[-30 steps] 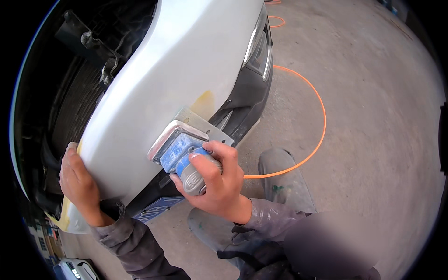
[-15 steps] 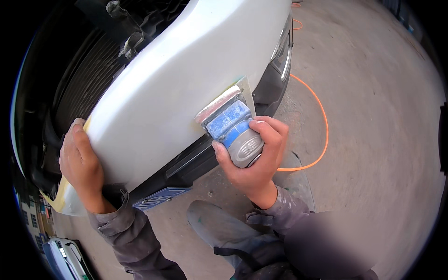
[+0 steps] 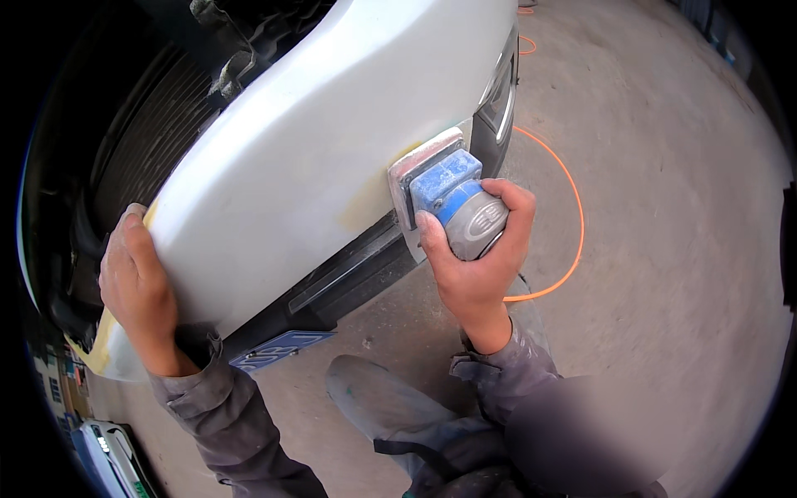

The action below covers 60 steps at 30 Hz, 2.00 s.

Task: The person uses a handheld electric sander to smooth the front bumper of a white car. They work on the area near the headlight and along the lower edge of the bumper, moving the tool back and forth to sand the surface.

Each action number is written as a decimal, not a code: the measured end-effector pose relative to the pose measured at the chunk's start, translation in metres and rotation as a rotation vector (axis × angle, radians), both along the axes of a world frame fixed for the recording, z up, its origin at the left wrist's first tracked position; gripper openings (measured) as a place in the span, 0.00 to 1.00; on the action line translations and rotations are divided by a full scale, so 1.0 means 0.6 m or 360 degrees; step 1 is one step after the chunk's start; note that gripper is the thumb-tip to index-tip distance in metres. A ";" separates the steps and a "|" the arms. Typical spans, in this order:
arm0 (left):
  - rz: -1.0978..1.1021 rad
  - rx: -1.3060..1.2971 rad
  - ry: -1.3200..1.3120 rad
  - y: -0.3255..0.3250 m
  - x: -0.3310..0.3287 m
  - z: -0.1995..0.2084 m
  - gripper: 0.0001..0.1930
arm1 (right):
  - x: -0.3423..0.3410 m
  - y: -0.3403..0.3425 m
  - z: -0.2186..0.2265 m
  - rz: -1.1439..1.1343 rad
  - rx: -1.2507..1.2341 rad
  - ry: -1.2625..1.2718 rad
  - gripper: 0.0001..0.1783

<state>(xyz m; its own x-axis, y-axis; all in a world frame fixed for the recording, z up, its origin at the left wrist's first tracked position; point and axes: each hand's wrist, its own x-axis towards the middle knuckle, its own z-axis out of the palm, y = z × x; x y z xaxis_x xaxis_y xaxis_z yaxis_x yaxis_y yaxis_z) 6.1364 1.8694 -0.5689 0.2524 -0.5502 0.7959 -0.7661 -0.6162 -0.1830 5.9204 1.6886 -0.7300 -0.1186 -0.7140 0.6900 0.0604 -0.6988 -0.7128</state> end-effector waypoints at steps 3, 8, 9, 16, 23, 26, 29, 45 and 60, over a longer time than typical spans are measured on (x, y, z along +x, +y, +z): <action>-0.0004 -0.0001 -0.0064 0.000 0.004 -0.003 0.21 | -0.007 0.001 0.017 -0.0084 -0.0091 0.0144 0.33; -0.0063 -0.0044 0.0057 -0.015 -0.018 0.005 0.19 | 0.000 0.046 0.008 -0.0020 -0.0248 0.0281 0.34; -0.0079 -0.0056 0.0049 -0.016 -0.018 0.005 0.19 | 0.001 0.046 0.004 -0.0004 -0.0250 0.0280 0.34; -0.0093 -0.0087 0.0054 -0.017 -0.025 0.003 0.18 | -0.004 0.033 0.045 0.0076 -0.0223 0.0280 0.34; -0.0097 -0.0099 0.0017 -0.019 -0.024 0.004 0.19 | -0.015 0.034 0.021 0.0011 -0.0250 0.0379 0.34; -0.0061 -0.0083 0.0025 -0.015 -0.022 0.002 0.19 | -0.008 0.040 0.023 0.0003 -0.0298 0.0348 0.34; -0.0072 -0.0110 0.0072 -0.016 -0.023 0.002 0.19 | -0.003 0.036 0.039 0.0017 -0.0312 0.0282 0.34; -0.0014 -0.0037 0.0006 -0.008 -0.006 -0.003 0.21 | -0.003 0.028 0.046 0.0011 -0.0287 0.0259 0.35; 0.0027 -0.0083 0.0059 -0.008 -0.010 -0.003 0.22 | -0.022 -0.005 0.031 0.0069 -0.0317 0.0291 0.34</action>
<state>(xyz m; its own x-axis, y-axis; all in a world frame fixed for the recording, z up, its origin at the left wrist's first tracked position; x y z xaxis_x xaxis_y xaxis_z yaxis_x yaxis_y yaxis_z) 6.1306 1.8646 -0.5707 0.2913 -0.5036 0.8133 -0.7612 -0.6370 -0.1219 5.9073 1.6859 -0.7112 0.0486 -0.5639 0.8244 -0.0236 -0.8258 -0.5635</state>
